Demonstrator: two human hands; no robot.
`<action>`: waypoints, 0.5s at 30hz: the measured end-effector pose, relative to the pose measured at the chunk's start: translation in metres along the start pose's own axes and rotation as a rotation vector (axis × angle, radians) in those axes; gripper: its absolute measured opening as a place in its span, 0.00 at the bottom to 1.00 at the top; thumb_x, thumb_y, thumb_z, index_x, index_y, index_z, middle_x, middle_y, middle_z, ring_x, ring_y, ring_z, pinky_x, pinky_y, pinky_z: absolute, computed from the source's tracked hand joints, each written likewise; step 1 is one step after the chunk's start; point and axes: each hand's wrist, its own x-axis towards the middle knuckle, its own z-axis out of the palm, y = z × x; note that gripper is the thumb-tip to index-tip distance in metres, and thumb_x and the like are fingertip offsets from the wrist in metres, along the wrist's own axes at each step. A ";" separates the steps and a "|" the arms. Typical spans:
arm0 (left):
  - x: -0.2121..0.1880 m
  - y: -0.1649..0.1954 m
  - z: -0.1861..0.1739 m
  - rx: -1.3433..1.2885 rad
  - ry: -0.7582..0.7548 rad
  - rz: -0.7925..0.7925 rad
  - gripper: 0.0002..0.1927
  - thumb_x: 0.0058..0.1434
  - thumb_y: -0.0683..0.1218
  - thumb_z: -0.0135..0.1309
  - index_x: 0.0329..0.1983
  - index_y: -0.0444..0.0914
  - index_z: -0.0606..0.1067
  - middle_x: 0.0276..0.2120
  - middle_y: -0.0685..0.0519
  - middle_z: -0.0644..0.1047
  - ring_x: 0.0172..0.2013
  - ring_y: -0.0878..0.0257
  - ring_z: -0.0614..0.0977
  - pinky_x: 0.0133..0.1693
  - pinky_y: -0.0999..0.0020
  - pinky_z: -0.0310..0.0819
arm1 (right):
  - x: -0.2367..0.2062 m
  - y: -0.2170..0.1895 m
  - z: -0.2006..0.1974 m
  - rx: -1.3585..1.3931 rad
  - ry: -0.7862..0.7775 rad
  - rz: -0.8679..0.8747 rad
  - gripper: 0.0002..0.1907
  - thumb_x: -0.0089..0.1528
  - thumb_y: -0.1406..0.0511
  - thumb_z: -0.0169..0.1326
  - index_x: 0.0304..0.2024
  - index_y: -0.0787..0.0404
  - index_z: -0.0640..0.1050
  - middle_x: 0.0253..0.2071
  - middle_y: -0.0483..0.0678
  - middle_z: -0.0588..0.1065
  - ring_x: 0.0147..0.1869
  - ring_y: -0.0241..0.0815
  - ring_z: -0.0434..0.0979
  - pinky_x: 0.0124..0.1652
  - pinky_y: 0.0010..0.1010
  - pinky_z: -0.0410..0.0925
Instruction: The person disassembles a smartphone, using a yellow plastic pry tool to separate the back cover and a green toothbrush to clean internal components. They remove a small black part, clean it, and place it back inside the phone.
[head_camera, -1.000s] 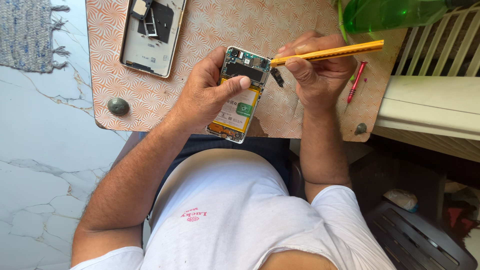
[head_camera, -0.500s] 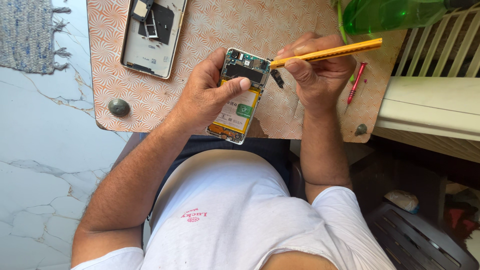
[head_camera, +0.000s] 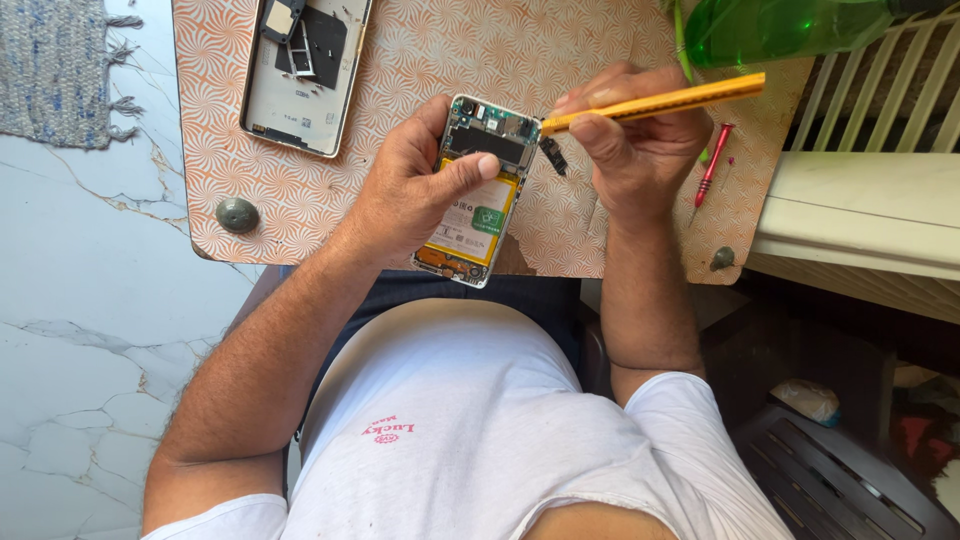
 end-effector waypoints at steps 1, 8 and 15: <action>0.000 0.000 0.000 -0.002 0.005 -0.020 0.18 0.65 0.50 0.62 0.50 0.37 0.72 0.39 0.51 0.81 0.41 0.68 0.84 0.44 0.69 0.85 | 0.000 0.000 0.000 -0.014 0.000 0.004 0.12 0.66 0.67 0.67 0.43 0.64 0.75 0.35 0.56 0.79 0.38 0.42 0.83 0.38 0.30 0.79; 0.000 -0.002 0.001 -0.067 -0.020 0.015 0.19 0.66 0.50 0.63 0.52 0.36 0.72 0.41 0.51 0.80 0.43 0.68 0.83 0.47 0.70 0.83 | -0.003 0.001 -0.001 -0.030 0.000 0.008 0.12 0.66 0.67 0.67 0.44 0.64 0.75 0.36 0.57 0.80 0.38 0.42 0.83 0.38 0.30 0.78; 0.000 -0.002 0.000 -0.034 -0.022 0.027 0.18 0.67 0.50 0.63 0.52 0.36 0.72 0.42 0.51 0.80 0.44 0.68 0.83 0.48 0.69 0.84 | 0.000 0.001 -0.001 0.036 0.004 0.002 0.11 0.65 0.68 0.67 0.43 0.64 0.76 0.35 0.55 0.79 0.38 0.42 0.83 0.38 0.32 0.79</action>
